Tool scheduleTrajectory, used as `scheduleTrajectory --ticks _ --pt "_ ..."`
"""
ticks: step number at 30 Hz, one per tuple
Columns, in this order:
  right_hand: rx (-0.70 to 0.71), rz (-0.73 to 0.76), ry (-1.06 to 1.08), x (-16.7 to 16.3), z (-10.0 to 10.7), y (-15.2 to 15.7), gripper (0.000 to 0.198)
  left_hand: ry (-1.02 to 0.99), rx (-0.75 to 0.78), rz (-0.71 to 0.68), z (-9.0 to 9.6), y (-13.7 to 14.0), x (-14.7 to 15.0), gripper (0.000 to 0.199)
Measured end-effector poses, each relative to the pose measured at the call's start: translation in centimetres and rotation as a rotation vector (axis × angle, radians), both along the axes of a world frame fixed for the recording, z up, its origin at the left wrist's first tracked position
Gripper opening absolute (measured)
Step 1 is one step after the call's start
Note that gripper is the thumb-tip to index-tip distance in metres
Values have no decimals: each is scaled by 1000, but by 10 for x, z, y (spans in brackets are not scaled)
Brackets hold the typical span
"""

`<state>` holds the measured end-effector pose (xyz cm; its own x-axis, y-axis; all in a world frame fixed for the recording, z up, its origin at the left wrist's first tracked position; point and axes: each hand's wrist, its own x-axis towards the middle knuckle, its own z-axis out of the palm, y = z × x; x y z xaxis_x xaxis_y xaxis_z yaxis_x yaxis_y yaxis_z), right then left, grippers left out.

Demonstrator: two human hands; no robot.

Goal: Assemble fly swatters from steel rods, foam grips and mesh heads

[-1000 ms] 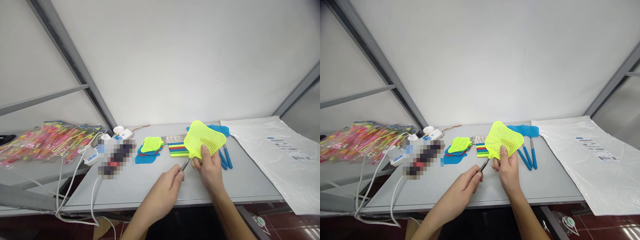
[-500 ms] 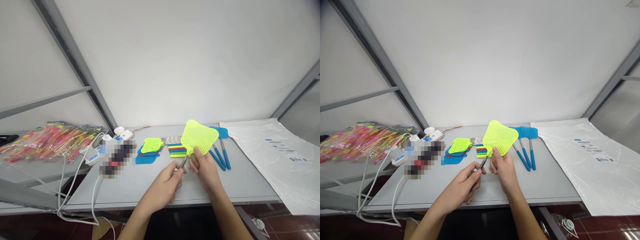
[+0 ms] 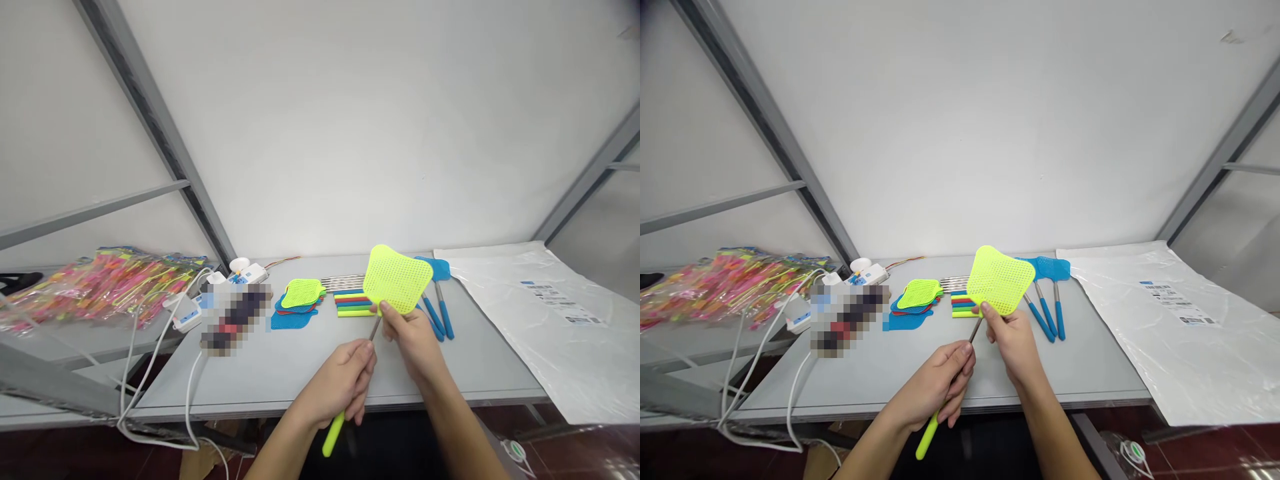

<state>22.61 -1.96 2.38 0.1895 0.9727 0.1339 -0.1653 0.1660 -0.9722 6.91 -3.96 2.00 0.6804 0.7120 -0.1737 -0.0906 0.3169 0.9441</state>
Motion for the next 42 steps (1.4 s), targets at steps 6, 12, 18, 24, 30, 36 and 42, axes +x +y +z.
scheduleTrajectory --ticks 6,12,18,24,30,36,42 --pt "140 -178 294 36 28 21 26 122 32 -83 8 -12 -9 39" --pt "127 -114 343 30 29 9 34 252 118 -23 15 -16 -9 40" --pt "-73 232 126 7 8 -27 33 323 194 -18 17 -21 -9 44" --pt "-4 -90 228 45 22 -6 40 399 204 -58 9 -28 -21 47" --pt "67 -82 253 48 27 -1 37 433 223 -60 12 -28 -28 47" --pt "-89 326 95 12 0 -33 31 417 254 -9 15 -28 -23 47" --pt "-63 315 26 21 2 -39 33 474 295 -28 22 -33 -26 45"
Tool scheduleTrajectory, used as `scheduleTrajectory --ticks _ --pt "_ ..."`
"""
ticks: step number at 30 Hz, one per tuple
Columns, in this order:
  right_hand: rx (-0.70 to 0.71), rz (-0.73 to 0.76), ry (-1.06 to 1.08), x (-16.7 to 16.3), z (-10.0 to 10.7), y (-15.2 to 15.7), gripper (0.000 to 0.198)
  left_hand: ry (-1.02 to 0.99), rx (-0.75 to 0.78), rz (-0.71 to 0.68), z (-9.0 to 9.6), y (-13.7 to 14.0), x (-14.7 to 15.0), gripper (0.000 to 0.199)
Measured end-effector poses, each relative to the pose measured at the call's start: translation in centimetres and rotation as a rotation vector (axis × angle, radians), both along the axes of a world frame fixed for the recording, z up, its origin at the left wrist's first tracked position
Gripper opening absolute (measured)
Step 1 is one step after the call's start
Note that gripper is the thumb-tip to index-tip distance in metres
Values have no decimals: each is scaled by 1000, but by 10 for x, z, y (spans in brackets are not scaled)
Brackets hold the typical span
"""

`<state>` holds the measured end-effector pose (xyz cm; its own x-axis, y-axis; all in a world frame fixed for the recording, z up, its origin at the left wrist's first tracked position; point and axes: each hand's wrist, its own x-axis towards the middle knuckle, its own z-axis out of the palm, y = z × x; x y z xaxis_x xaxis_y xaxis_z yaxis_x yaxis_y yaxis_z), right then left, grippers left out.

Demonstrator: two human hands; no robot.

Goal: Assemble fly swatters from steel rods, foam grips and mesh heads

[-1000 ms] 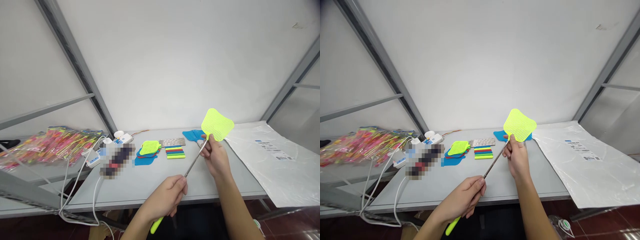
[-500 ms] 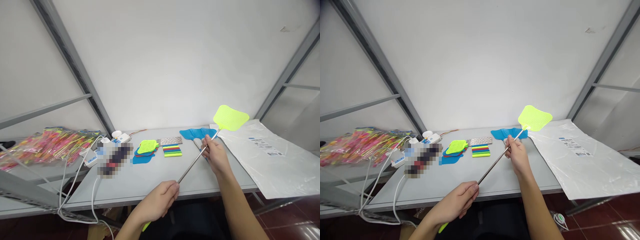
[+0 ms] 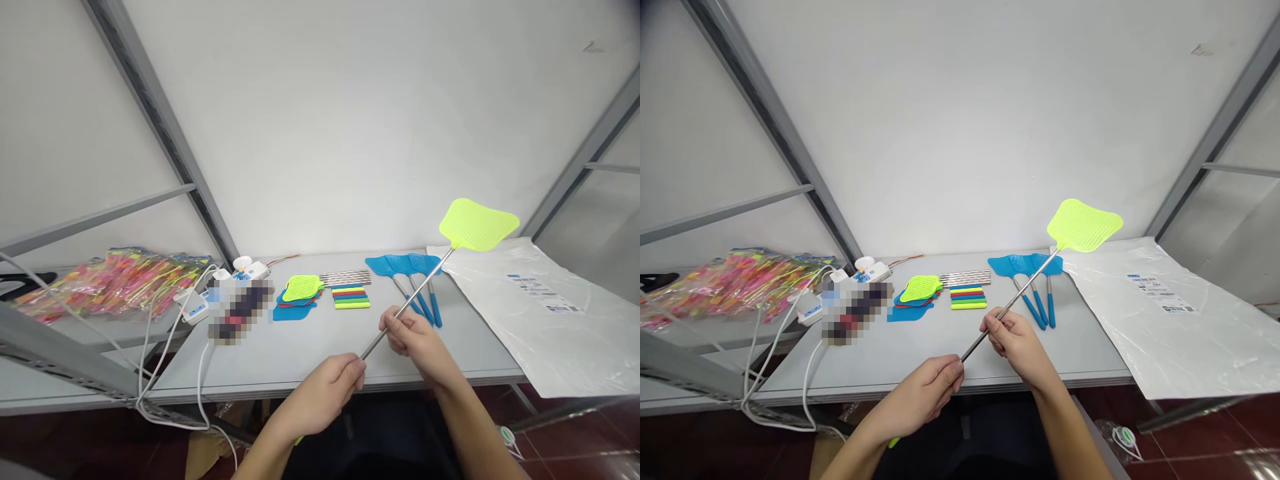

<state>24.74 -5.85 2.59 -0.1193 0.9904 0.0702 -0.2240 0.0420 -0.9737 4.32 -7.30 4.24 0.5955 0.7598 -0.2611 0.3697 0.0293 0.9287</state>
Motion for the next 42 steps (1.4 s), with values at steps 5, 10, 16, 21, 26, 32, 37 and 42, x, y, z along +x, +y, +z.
scheduleTrajectory --ticks 5,10,16,21,26,32,37,42 --pt "24 -311 185 40 12 17 32 113 93 -35 7 -5 -11 41" --pt "62 -411 295 66 12 32 33 180 155 -42 0 -6 -19 42" --pt "20 -346 296 27 1 20 31 157 102 -23 6 -1 -17 43" --pt "-58 -128 176 -3 -9 2 34 150 108 2 8 -4 -17 43" --pt "15 -351 253 26 5 11 31 205 179 -31 12 -10 -32 40" --pt "74 -474 294 33 13 16 29 220 209 -22 15 -16 -40 39" --pt "-42 -172 175 -16 -3 -5 29 176 226 17 15 -16 -32 38" --pt "-26 2 10 -37 -11 -18 32 168 248 16 13 -18 -34 36"
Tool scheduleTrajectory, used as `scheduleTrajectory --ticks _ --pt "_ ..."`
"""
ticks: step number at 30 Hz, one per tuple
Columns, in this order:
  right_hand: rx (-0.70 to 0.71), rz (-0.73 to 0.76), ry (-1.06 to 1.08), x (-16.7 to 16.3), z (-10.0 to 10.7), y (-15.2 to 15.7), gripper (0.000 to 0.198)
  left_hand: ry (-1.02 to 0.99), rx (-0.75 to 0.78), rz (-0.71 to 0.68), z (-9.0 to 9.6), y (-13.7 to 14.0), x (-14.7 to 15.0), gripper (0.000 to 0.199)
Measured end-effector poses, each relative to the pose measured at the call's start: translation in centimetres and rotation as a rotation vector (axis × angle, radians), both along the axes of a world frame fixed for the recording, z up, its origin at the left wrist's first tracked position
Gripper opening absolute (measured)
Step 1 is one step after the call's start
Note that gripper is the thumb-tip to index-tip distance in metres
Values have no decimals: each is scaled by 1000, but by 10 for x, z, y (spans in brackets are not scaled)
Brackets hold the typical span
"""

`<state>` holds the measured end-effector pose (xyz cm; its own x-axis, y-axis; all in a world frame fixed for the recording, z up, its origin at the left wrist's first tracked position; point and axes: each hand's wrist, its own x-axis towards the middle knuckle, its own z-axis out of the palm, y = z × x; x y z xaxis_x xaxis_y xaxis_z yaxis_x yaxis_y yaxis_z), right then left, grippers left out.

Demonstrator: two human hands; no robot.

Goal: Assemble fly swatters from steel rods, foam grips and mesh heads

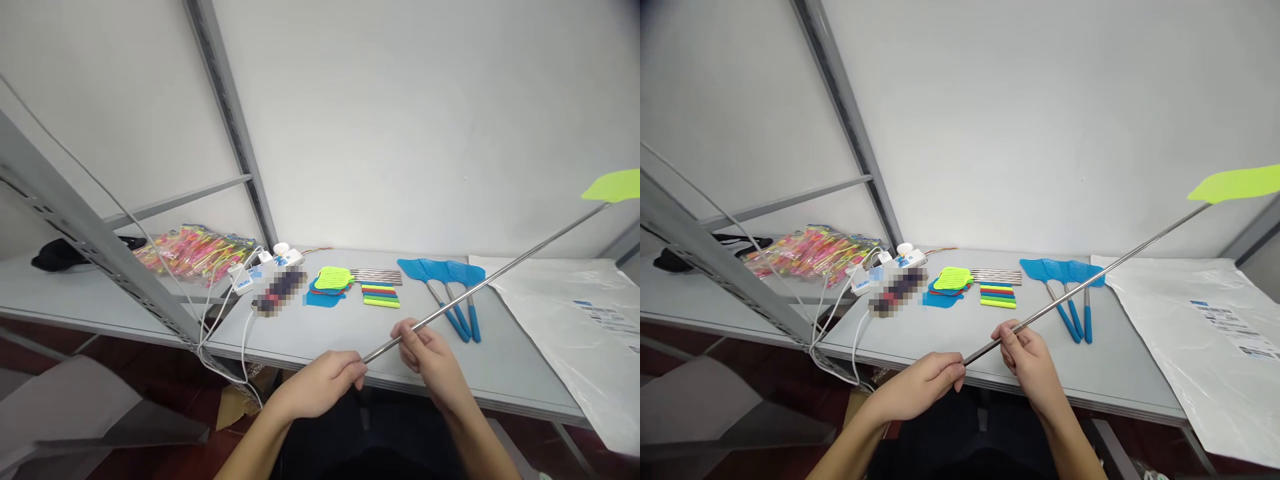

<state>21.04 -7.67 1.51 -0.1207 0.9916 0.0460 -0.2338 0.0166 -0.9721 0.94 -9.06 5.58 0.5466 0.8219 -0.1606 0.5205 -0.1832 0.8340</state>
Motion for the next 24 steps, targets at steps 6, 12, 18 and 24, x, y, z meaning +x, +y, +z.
scheduleTrajectory --ticks 6,12,18,24 --pt "55 -51 39 16 11 8 27 7 76 -19 4 1 1 35" --pt "40 -48 54 15 3 8 27 14 32 12 -2 -2 -6 32" --pt "12 -313 238 33 7 13 30 58 -64 19 -4 -1 -28 30" --pt "66 -431 282 42 9 15 31 89 -112 55 -5 2 -50 35"
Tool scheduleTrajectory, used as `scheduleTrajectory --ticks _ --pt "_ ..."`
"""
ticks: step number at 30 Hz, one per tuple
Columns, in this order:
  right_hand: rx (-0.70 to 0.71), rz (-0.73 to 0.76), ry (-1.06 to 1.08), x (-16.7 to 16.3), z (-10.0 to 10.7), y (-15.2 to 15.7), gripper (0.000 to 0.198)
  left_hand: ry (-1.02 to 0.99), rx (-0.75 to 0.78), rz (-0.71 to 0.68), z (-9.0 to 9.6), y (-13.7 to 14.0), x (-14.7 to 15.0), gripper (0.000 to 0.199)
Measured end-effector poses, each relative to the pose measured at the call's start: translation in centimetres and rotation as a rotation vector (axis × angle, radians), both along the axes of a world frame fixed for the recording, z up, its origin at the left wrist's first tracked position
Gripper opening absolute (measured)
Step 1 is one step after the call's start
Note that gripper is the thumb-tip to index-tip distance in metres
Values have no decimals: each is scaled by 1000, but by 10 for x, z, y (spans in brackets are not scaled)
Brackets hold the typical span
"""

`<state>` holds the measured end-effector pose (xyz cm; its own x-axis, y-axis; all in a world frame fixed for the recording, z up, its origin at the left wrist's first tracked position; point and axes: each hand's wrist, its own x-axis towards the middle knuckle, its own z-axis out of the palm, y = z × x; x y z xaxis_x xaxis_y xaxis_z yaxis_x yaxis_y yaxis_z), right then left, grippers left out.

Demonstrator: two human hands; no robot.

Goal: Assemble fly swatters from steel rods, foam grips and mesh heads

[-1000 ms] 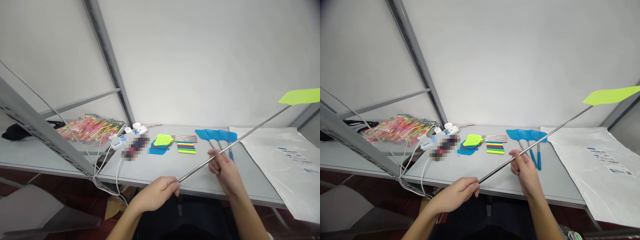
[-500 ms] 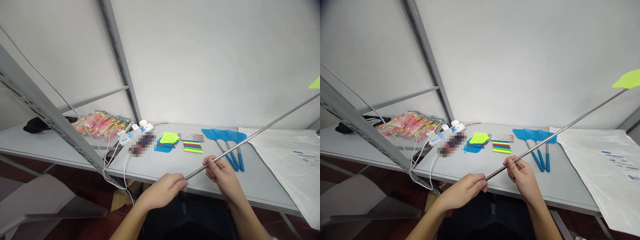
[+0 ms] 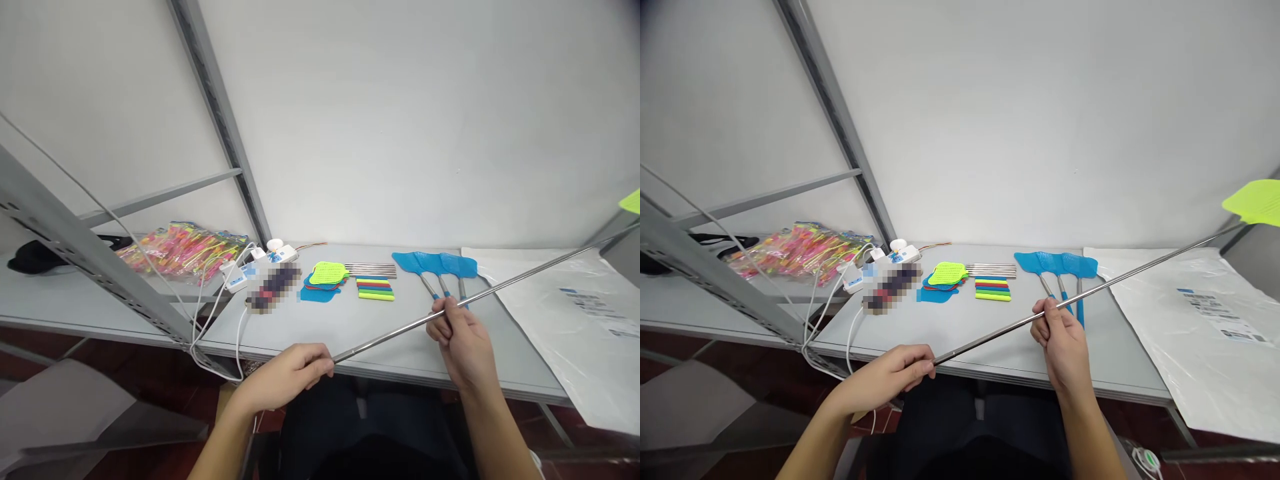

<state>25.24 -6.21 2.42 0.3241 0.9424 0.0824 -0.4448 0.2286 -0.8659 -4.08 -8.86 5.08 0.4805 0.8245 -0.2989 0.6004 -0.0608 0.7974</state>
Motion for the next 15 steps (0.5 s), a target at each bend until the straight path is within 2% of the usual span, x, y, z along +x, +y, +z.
scheduleTrajectory --ticks 3,8,10,13,15 --pt "37 -106 50 8 4 4 30 -12 -4 16 -4 2 -11 36" --pt "67 -7 330 15 21 11 36 -109 -28 49 -17 9 -11 36" --pt "93 -40 423 9 26 11 37 -160 -57 95 -22 11 -7 37" --pt "155 -133 408 -3 31 8 39 -238 -118 130 -28 13 -5 39" --pt "189 -134 341 -9 31 6 39 -272 -129 147 -30 13 -9 39"
